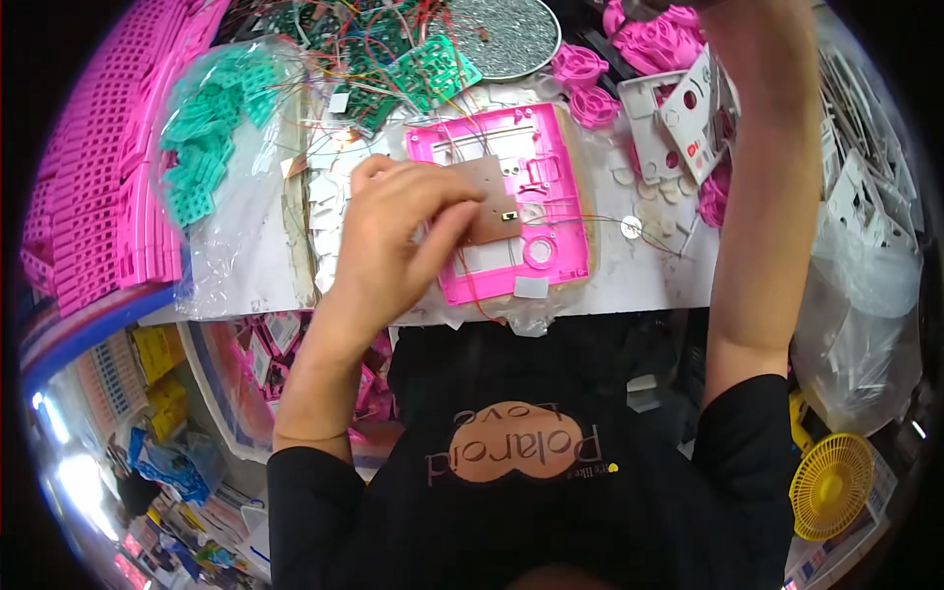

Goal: Assemble internal electronic components and wiring into a pink plastic toy housing on a factory workbench.

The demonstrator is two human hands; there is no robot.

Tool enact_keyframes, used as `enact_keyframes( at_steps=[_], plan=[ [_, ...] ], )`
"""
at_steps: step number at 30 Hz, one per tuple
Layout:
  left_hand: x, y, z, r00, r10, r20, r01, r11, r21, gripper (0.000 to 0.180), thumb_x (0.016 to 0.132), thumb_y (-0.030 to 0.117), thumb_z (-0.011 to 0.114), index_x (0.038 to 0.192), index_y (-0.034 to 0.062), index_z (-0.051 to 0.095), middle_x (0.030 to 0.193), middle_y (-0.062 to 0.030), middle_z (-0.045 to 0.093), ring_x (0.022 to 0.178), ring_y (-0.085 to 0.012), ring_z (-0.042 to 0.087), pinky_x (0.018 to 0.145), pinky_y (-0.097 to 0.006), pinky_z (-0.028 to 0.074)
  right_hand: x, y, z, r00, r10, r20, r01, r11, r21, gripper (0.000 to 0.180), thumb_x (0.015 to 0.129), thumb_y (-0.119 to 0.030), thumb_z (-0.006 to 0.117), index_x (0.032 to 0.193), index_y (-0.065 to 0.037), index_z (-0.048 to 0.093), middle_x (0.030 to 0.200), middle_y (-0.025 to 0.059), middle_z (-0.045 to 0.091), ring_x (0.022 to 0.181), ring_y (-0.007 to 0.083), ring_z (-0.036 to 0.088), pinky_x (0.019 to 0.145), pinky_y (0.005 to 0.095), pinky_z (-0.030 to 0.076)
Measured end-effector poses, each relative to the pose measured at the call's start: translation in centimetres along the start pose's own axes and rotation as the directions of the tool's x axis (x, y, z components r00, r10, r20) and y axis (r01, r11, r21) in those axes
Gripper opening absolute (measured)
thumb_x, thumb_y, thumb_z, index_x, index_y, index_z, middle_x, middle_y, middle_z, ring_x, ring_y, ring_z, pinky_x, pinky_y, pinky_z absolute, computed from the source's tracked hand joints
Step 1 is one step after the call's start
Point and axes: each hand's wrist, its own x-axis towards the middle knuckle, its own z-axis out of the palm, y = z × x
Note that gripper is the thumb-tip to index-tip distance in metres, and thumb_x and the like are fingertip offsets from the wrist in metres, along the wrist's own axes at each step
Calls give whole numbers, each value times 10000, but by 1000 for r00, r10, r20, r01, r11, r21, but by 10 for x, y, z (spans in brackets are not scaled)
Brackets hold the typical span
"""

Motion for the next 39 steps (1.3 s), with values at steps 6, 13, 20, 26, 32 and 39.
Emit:
enact_keyframes(
  at_steps=[6,13,20,26,32,39],
  plan=[
    [1,5,19,999,4,-44,-5,1000,-16,87,843,99,746,923,124,723,916,-9,730,853,-188,665,917,-383,378,-15,30,12,826,248,506,-387,903,189,306,954,-182,614,1173,30,593,733,25,587,632,138,556,695,328,501],
    [-1,0,30,990,42,-135,-45,999,-22,122,807,130,780,905,145,708,894,13,710,847,-181,655,947,-426,353,-63,11,35,839,87,537,-333,862,382,216,1035,-268,547,1197,-127,528,695,-63,460,623,84,436,764,319,451],
    [1,-1,33,983,55,-176,-55,998,2,158,778,173,810,878,152,690,884,8,694,835,-180,638,973,-475,341,-81,10,33,885,155,440,-282,929,240,203,1016,-260,591,1145,-118,524,670,-48,479,566,89,453,729,315,483],
    [67,-41,14,959,281,-36,-283,949,-137,176,800,220,792,922,125,709,843,-3,690,839,-235,636,947,-446,425,-75,11,18,916,92,390,-217,932,289,178,1015,-233,559,1142,-108,559,676,-51,471,602,95,432,739,328,463],
    [168,-93,48,982,-51,182,-87,731,676,147,772,212,687,838,115,776,935,-91,740,1017,-277,633,917,-522,405,-74,27,24,942,105,317,-223,905,362,195,962,-99,596,1131,-36,521,659,45,503,552,132,466,597,351,454],
    [171,-93,65,981,150,124,-193,686,702,133,804,204,659,804,133,772,890,-70,744,936,-262,665,909,-521,415,-94,40,35,950,194,245,-268,909,320,219,937,-64,655,1095,6,520,766,104,627,630,134,575,590,310,508]
  ],
)
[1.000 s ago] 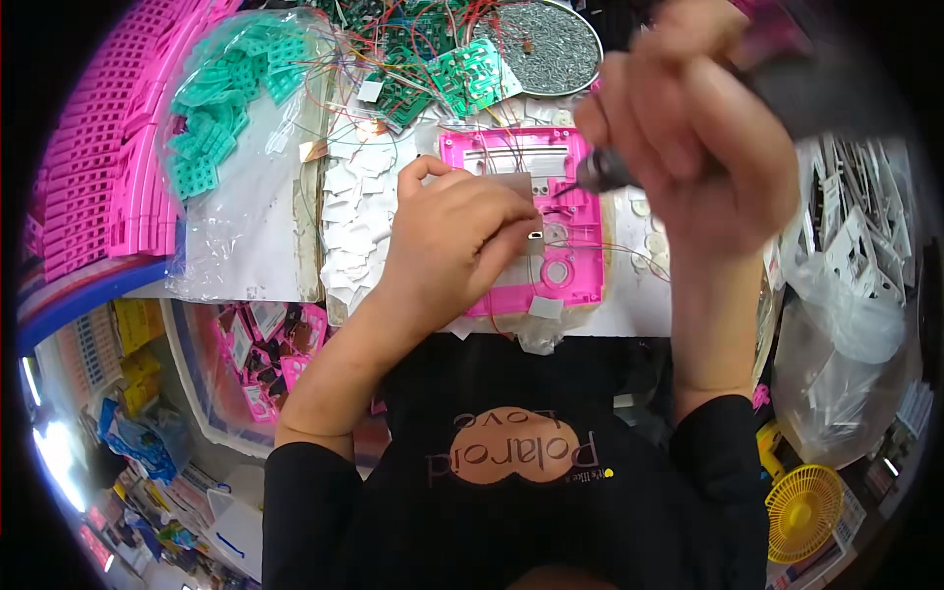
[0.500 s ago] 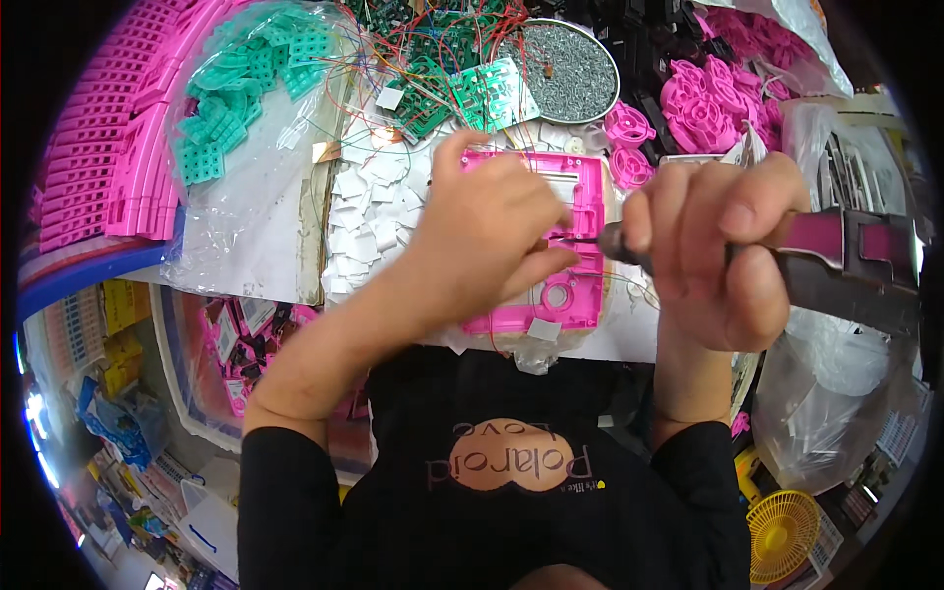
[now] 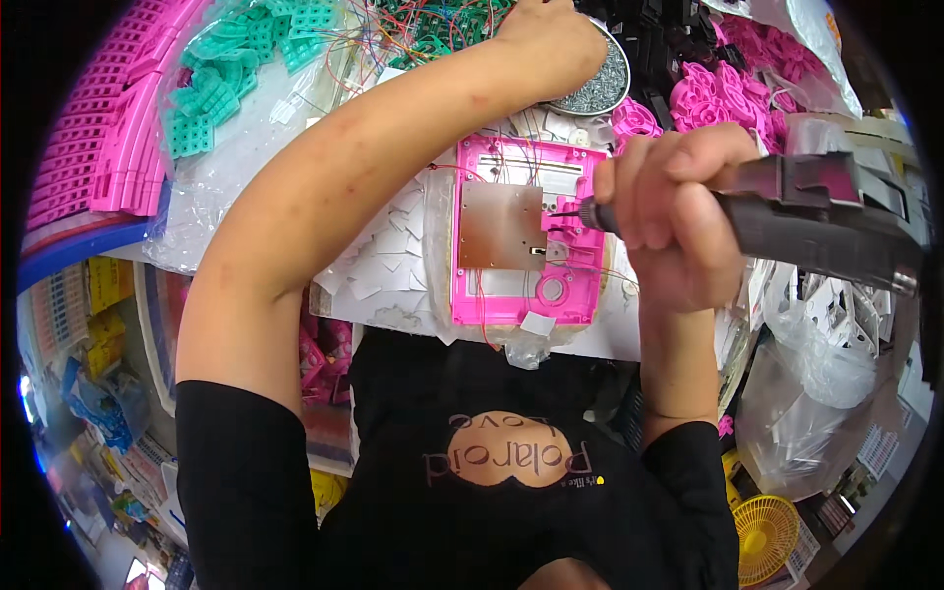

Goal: Assemble internal electronic components and wiring into a pink plastic toy housing on a factory workbench.

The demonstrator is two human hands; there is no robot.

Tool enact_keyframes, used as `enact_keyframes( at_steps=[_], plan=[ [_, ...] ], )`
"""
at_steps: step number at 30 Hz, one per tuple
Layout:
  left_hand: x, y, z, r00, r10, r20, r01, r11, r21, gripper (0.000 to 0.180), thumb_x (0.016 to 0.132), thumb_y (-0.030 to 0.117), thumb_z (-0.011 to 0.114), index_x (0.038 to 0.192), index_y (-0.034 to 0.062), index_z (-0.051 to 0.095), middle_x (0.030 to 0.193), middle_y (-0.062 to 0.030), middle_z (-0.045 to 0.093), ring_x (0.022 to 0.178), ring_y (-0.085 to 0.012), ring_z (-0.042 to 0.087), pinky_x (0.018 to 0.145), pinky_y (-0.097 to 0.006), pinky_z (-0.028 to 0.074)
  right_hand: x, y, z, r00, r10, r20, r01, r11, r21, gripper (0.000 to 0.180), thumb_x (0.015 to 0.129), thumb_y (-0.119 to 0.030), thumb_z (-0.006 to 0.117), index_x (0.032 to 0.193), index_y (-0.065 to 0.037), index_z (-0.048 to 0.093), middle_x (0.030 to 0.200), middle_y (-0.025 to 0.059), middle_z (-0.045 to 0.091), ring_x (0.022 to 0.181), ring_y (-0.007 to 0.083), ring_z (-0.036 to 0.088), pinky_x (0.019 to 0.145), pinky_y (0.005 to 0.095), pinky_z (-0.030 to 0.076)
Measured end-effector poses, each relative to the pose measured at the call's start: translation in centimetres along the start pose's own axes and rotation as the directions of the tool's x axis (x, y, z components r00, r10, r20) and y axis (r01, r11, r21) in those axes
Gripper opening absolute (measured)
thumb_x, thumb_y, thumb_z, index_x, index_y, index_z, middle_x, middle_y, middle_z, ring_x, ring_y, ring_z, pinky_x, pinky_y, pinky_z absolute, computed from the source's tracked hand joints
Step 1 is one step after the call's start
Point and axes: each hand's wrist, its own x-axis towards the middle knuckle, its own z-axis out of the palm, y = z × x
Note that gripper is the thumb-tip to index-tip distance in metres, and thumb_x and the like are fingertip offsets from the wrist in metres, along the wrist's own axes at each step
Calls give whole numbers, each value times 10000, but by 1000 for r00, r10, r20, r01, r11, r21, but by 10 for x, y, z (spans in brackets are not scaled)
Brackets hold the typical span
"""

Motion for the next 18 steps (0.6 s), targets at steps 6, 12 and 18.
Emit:
enact_keyframes(
  at_steps=[6,12,18],
  plan=[
    [0,-4,-19,991,-125,55,135,960,-244,205,869,264,639,819,113,768,873,-100,730,923,-298,665,885,-504,422,-1,15,7,997,71,36,-70,997,-16,203,939,-86,661,1074,-6,532,769,73,601,657,126,567,641,295,512],
    [-74,-10,-73,974,-224,-39,151,764,-628,147,843,238,696,870,102,744,892,-84,732,897,-292,684,854,-489,417,0,23,7,996,80,26,-78,993,-91,165,881,-14,705,989,4,582,824,63,649,697,96,599,634,253,505],
    [-159,26,-101,967,-244,-77,136,747,-650,123,803,113,754,911,94,697,899,-33,690,881,-240,636,894,-425,376,-2,28,10,987,59,151,15,896,-444,213,928,-117,713,940,-67,506,690,37,541,571,132,501,598,336,476]
  ],
)
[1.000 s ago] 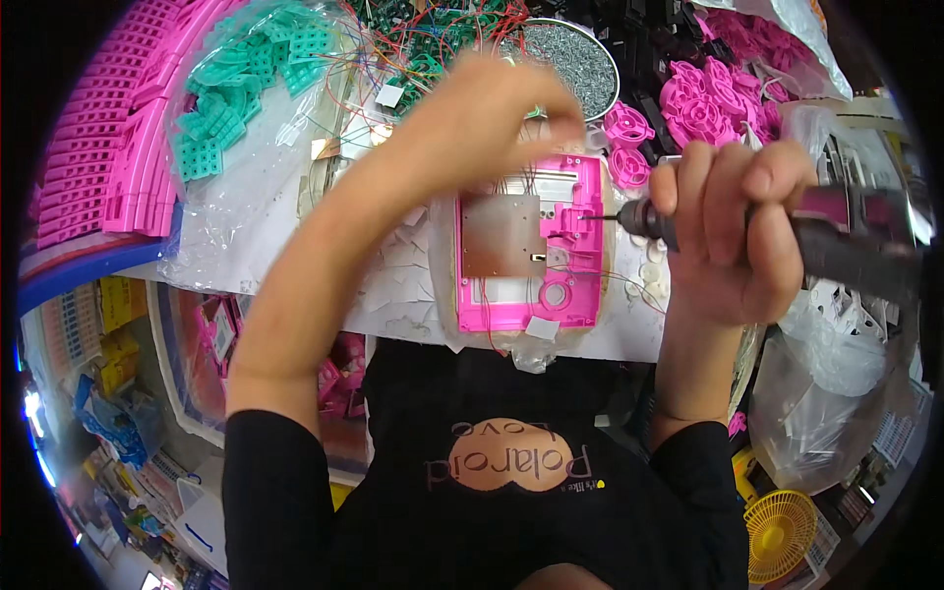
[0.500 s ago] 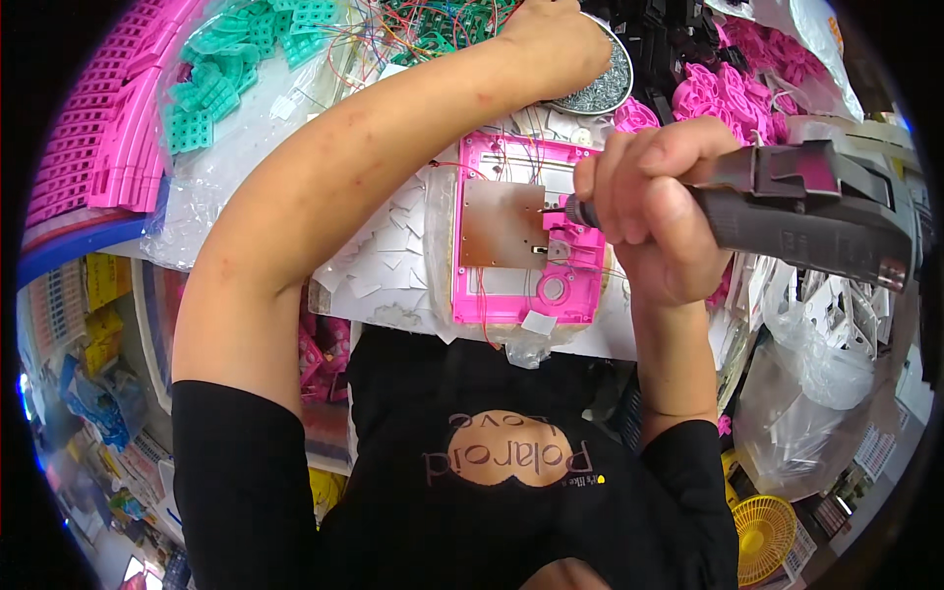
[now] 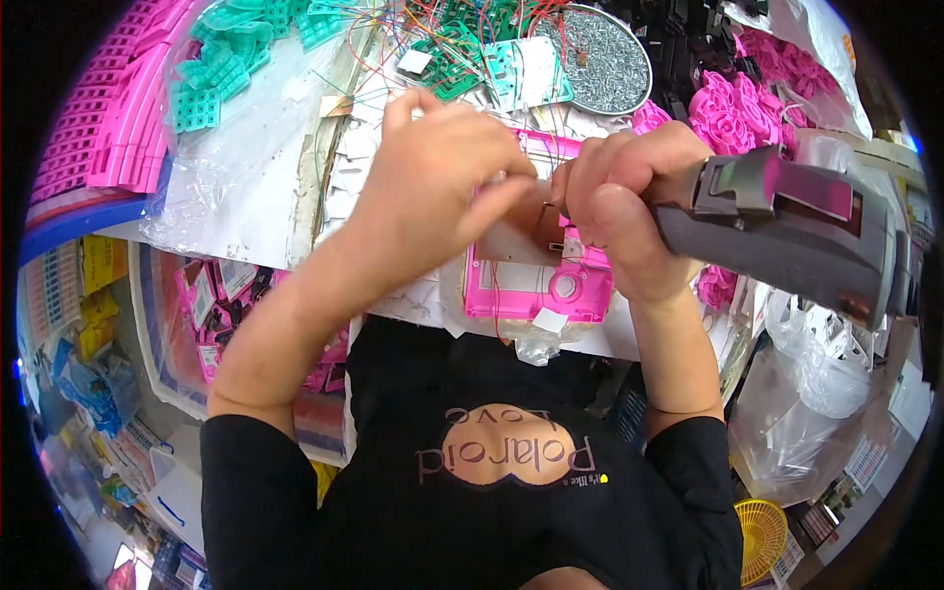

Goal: Assemble internal electronic components and wiring into a pink plastic toy housing on a factory workbench.

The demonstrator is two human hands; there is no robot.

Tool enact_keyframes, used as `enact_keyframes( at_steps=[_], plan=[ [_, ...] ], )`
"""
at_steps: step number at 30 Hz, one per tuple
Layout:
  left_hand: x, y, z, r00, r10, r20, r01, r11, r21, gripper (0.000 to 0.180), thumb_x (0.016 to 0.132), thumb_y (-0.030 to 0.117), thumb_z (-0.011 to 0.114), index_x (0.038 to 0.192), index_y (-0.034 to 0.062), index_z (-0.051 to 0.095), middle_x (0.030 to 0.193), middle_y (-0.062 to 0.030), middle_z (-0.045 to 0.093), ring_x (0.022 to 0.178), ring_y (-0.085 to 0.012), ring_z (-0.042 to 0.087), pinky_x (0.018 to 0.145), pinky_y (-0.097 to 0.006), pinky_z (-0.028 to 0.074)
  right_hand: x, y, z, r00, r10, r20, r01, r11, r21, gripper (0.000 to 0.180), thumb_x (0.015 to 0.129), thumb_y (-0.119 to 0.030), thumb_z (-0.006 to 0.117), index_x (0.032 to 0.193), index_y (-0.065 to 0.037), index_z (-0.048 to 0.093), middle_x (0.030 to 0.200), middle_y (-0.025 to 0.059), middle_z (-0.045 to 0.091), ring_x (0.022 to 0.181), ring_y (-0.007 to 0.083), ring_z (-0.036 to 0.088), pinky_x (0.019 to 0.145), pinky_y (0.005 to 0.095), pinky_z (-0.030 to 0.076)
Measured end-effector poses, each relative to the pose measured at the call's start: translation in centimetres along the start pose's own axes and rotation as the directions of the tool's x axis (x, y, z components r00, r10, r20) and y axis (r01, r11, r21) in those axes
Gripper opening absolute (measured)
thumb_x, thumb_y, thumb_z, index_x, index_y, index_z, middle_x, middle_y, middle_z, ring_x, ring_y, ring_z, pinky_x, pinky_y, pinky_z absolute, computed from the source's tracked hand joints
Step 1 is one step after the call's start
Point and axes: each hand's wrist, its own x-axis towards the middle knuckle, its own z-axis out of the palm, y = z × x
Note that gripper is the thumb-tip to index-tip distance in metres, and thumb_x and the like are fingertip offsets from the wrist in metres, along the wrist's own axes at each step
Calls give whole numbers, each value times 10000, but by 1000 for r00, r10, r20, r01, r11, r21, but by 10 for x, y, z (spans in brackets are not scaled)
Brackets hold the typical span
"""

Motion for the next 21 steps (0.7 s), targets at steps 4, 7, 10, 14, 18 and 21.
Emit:
enact_keyframes(
  at_steps=[4,7,10,14,18,21],
  plan=[
    [-27,12,21,1000,-17,22,16,1000,21,168,799,90,755,956,100,695,968,-27,699,931,-232,638,922,-451,349,9,-3,-3,998,-47,49,44,997,57,186,977,-155,662,1030,-82,500,685,34,527,561,135,472,619,355,479],
    [-28,14,32,998,-13,-64,14,1000,16,175,798,100,773,958,116,705,964,-7,714,912,-201,658,927,-435,341,18,-29,-8,996,-75,56,58,961,270,187,1013,-231,606,1119,-105,518,693,-5,516,602,124,461,671,348,473],
    [-23,14,37,993,11,-119,-11,1000,-2,136,812,192,790,903,169,691,940,66,691,882,-141,616,925,-423,337,18,-38,-14,988,-97,122,45,927,373,242,1035,-329,572,1154,-124,523,701,-37,498,627,112,450,723,327,469],
    [-23,14,39,993,21,-115,-22,1000,-11,159,792,202,809,888,168,686,922,55,690,870,-143,614,913,-427,343,12,-37,-13,990,-84,114,31,914,404,250,1033,-334,590,1141,-119,523,701,-29,506,618,112,465,709,327,472],
    [-20,13,35,997,59,-55,-56,997,57,192,775,242,821,881,166,680,909,33,688,865,-145,615,937,-451,345,9,-37,-12,992,-71,100,25,918,397,235,1036,-323,580,1137,-117,528,693,-25,505,616,113,470,707,326,474],
    [-3,13,24,991,123,58,-127,989,72,178,782,217,804,864,116,682,853,5,681,815,-185,621,894,-416,412,7,-37,-13,996,-52,77,16,912,410,226,1035,-304,577,1140,-110,531,691,-23,504,616,113,472,710,327,474]
  ],
)
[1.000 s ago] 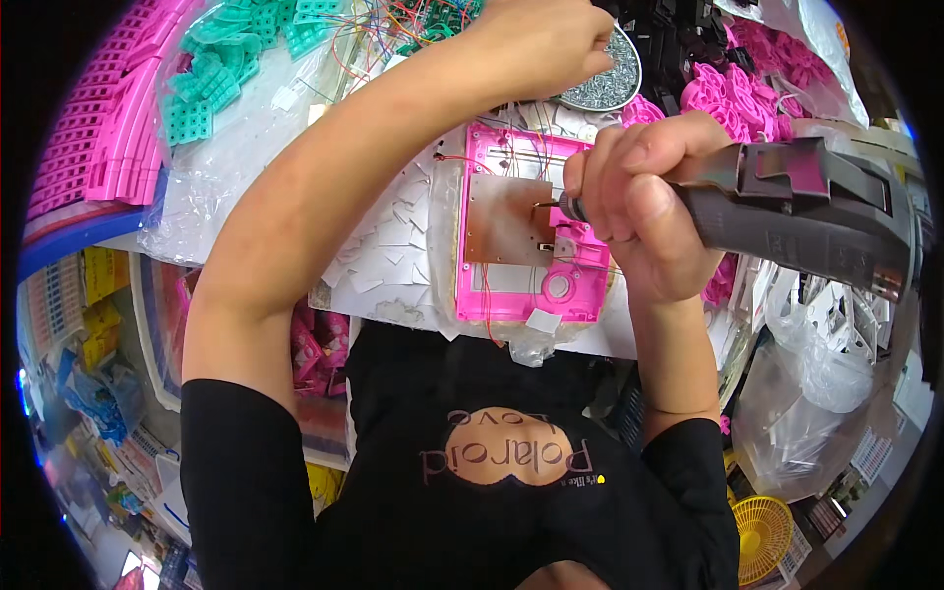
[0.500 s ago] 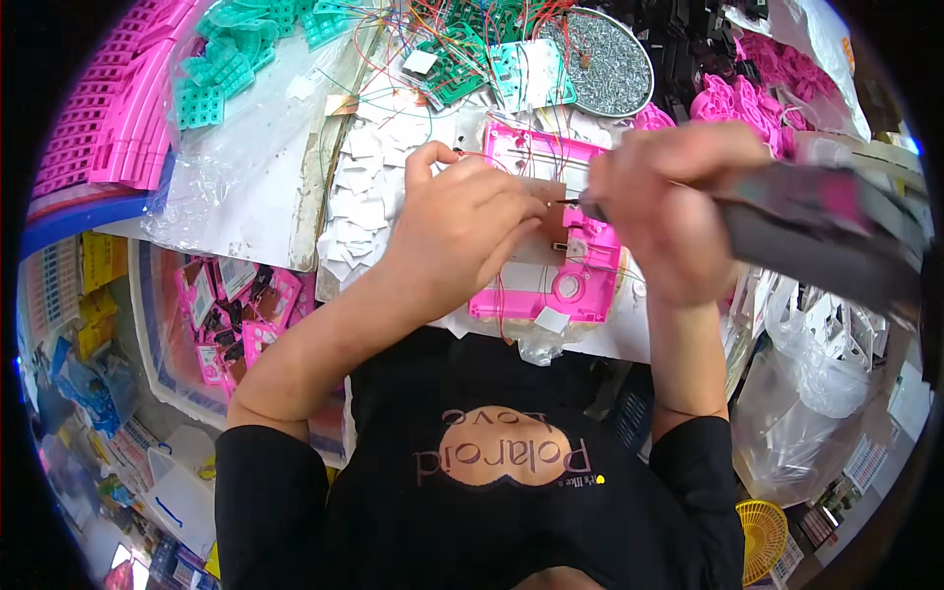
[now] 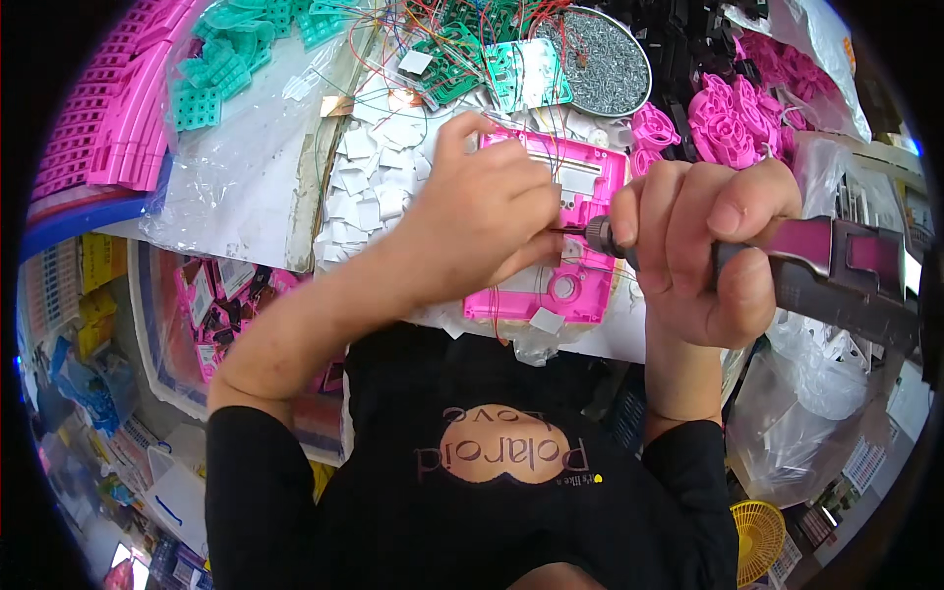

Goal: Assemble internal electronic components and wiring into a pink plastic toy housing on a factory workbench.

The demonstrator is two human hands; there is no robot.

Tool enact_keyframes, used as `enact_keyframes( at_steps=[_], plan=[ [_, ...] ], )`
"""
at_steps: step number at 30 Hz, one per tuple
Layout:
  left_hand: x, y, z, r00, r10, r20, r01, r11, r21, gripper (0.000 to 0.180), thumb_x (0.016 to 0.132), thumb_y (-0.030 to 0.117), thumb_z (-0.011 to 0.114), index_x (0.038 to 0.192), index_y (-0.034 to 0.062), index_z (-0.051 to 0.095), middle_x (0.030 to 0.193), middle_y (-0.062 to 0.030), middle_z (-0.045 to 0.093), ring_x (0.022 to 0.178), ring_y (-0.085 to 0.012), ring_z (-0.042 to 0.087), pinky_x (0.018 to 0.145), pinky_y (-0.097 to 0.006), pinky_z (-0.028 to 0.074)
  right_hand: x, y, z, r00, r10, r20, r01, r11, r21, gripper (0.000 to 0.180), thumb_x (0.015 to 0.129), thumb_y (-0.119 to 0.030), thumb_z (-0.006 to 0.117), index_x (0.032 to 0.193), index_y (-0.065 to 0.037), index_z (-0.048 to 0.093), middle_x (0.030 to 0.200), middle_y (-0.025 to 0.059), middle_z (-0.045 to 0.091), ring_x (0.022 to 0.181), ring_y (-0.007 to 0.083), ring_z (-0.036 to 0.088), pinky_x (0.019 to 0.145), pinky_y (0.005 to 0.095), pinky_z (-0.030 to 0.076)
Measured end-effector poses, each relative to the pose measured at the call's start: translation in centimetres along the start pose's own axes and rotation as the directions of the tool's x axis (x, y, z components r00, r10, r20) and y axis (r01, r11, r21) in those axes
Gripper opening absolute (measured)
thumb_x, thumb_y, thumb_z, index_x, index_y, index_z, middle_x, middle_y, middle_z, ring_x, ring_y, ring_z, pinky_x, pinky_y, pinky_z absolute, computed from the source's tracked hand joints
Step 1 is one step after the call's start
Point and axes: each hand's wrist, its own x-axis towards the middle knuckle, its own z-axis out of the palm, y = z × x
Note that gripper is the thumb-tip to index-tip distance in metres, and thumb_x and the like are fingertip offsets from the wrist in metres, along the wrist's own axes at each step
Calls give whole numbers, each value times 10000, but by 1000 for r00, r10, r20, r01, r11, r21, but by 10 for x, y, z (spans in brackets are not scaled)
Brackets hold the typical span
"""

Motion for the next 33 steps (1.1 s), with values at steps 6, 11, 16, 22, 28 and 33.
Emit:
enact_keyframes(
  at_steps=[6,11,16,22,28,33],
  plan=[
    [125,-59,-2,978,-105,183,84,989,121,131,825,162,706,910,68,739,922,-99,729,878,-289,681,776,-419,448,1,5,9,996,26,-88,-20,997,69,229,977,-190,648,1100,-53,512,701,39,537,600,136,515,669,355,509],
    [166,-73,52,897,-160,411,-6,928,373,264,816,126,671,1046,86,794,1134,-144,755,1102,-302,702,975,-519,415,0,9,17,996,47,-80,-46,999,12,216,998,-245,639,1099,-84,536,667,-5,505,581,125,481,664,344,469],
    [168,-75,61,913,-134,386,-28,922,387,254,836,148,648,1030,82,798,1112,-154,758,1075,-300,713,977,-520,413,6,26,24,995,59,-85,-62,997,-36,217,1002,-270,648,1090,-100,544,650,-20,486,568,124,460,678,344,467],
    [166,-77,59,982,-15,189,-61,919,390,230,861,174,580,867,117,803,872,-134,766,840,-306,740,871,-524,460,17,41,20,997,72,-30,-76,985,-152,197,1003,-240,628,1076,-86,529,640,-1,479,552,131,456,693,355,494],
    [113,-67,-52,945,-314,88,316,813,-490,265,856,223,757,863,-41,760,715,-146,714,659,-179,666,619,-356,531,25,48,22,999,54,5,-52,985,-163,173,1001,-208,625,1007,-73,517,606,7,472,532,136,463,644,357,499],
    [26,-60,-79,915,-397,70,374,771,-515,184,834,184,745,883,8,724,790,-113,708,741,-215,664,674,-371,496,23,55,30,1000,23,-9,-25,942,-335,180,989,-145,633,927,-71,481,586,8,465,512,134,454,571,335,481]
  ],
)
